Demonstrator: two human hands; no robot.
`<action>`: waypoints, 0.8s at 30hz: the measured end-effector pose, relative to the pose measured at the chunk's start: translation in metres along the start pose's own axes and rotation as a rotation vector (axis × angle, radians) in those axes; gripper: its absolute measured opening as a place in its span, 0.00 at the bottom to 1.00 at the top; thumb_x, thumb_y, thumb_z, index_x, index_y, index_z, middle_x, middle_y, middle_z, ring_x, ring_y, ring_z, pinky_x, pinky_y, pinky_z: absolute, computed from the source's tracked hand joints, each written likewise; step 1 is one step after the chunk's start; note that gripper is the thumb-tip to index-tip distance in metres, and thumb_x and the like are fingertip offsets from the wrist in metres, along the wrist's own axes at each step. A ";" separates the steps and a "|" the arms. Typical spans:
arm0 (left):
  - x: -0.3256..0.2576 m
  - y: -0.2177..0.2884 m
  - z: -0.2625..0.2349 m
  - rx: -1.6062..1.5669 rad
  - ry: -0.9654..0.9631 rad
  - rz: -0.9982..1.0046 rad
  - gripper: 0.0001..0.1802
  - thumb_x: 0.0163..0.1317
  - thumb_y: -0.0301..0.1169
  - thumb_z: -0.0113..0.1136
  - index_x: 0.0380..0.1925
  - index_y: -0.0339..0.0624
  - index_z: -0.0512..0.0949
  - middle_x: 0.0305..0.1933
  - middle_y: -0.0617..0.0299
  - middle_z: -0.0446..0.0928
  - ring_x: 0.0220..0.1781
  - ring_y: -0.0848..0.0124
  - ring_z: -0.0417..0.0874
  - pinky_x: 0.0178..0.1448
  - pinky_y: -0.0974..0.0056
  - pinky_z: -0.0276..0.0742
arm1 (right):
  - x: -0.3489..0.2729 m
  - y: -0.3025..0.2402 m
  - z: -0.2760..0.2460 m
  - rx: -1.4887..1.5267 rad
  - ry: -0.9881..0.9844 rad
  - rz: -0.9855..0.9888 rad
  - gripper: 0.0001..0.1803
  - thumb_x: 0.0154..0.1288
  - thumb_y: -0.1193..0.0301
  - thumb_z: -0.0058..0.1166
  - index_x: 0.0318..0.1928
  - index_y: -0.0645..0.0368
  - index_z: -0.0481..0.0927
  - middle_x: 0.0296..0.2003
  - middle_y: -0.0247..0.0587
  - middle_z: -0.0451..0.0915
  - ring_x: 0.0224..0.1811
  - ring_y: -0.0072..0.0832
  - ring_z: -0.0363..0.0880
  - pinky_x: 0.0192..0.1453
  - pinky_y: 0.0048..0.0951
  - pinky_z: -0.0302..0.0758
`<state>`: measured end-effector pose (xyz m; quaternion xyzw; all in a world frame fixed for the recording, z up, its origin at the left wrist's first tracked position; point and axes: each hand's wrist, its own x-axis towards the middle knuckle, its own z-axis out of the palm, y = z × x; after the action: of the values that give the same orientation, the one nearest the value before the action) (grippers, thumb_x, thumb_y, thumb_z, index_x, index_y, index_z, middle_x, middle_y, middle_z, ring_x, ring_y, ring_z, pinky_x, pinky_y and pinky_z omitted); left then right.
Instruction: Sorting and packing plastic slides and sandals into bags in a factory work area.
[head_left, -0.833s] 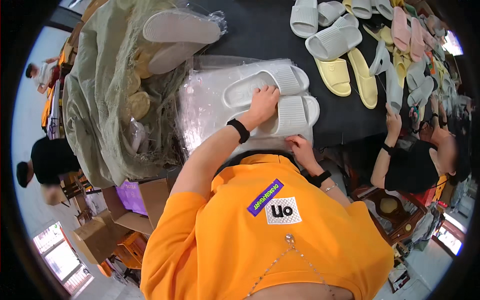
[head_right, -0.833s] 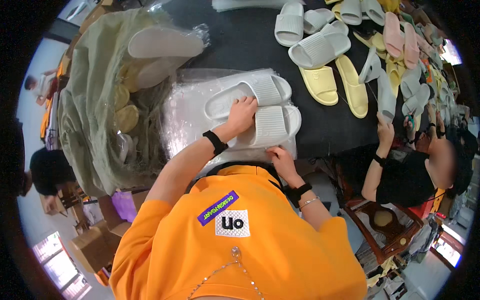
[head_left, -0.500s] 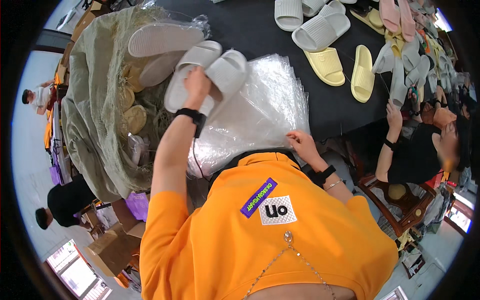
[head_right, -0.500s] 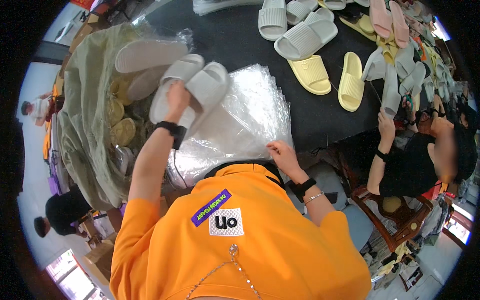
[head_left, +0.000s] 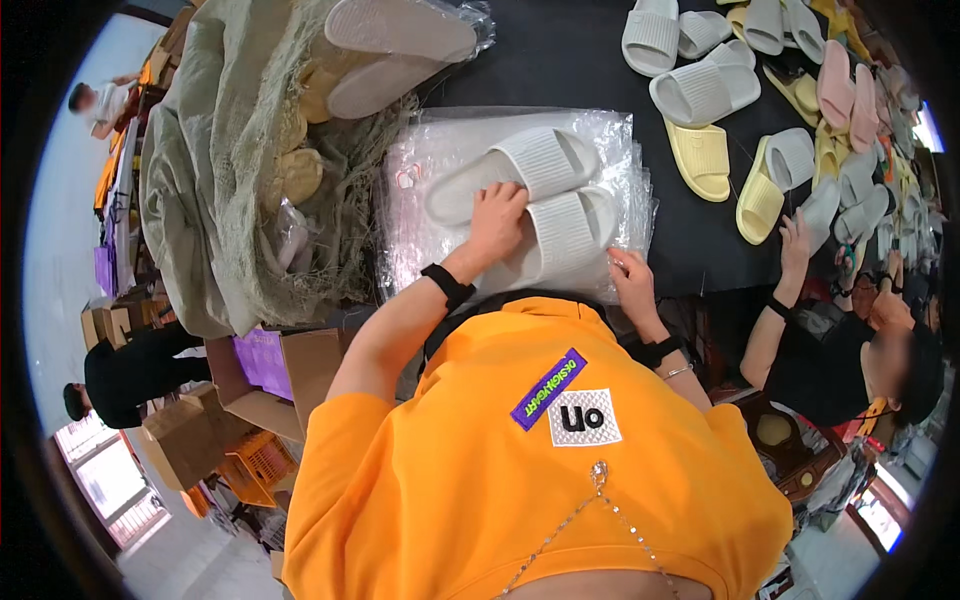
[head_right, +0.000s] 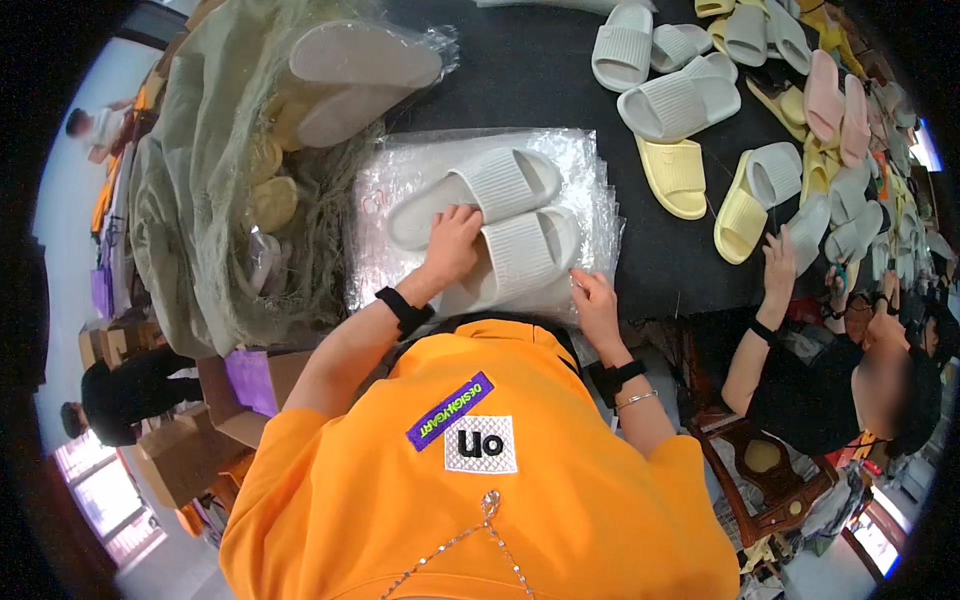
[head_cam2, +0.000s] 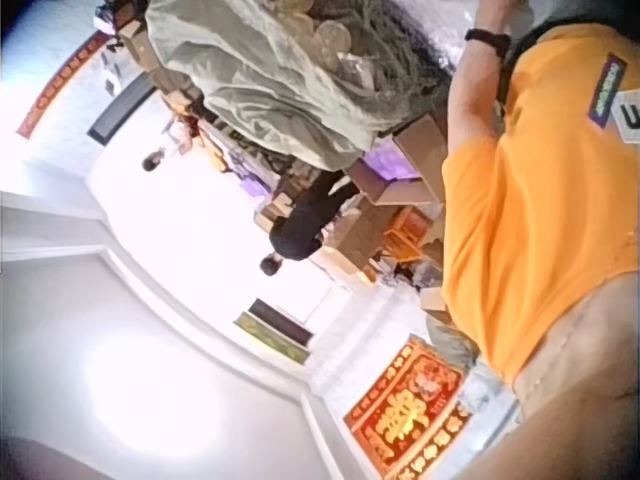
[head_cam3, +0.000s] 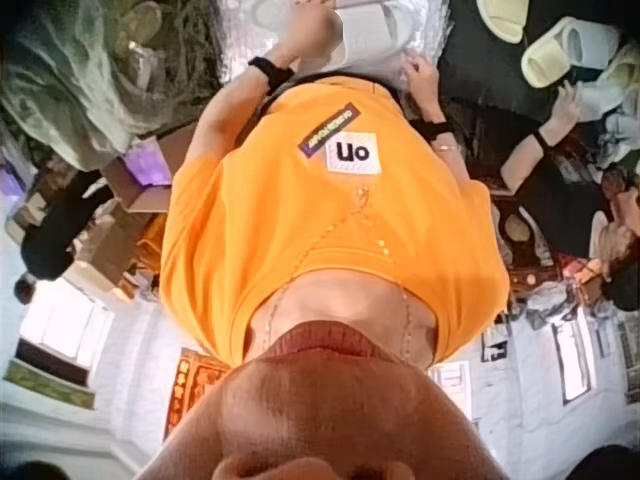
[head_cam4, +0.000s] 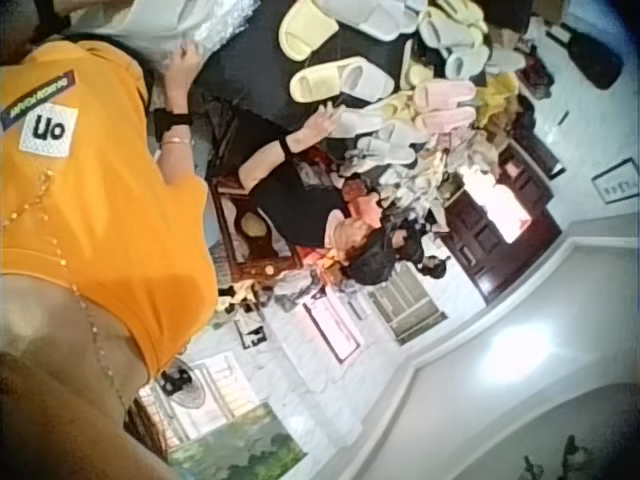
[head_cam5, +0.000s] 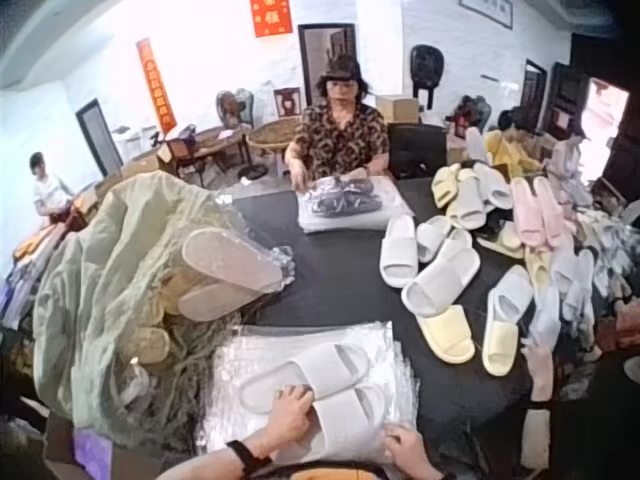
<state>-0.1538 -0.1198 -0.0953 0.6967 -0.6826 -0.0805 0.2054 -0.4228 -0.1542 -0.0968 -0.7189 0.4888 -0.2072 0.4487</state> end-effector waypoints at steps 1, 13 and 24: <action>-0.004 -0.009 -0.003 0.015 -0.022 -0.030 0.18 0.42 0.23 0.53 0.38 0.43 0.72 0.42 0.57 0.70 0.48 0.57 0.69 0.47 0.52 0.63 | -0.001 0.000 0.000 0.004 -0.003 -0.007 0.14 0.56 0.77 0.48 0.44 0.64 0.77 0.29 0.42 0.72 0.30 0.31 0.72 0.35 0.27 0.68; -0.053 -0.119 -0.099 0.020 0.289 -0.345 0.08 0.48 0.22 0.50 0.31 0.33 0.69 0.35 0.48 0.70 0.42 0.46 0.67 0.46 0.50 0.64 | -0.002 -0.029 0.004 -0.630 0.211 -0.396 0.19 0.52 0.69 0.54 0.48 0.52 0.76 0.55 0.47 0.65 0.58 0.46 0.60 0.60 0.50 0.55; 0.055 0.011 -0.014 0.011 -0.072 0.071 0.11 0.45 0.23 0.51 0.33 0.39 0.72 0.40 0.55 0.72 0.45 0.55 0.71 0.45 0.51 0.67 | 0.035 -0.002 0.057 -0.536 -0.351 -0.528 0.38 0.50 0.38 0.48 0.60 0.41 0.67 0.63 0.45 0.58 0.68 0.43 0.48 0.65 0.63 0.35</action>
<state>-0.1551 -0.1711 -0.0688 0.6696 -0.7144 -0.0944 0.1796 -0.3646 -0.1594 -0.1294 -0.9354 0.2404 -0.0548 0.2536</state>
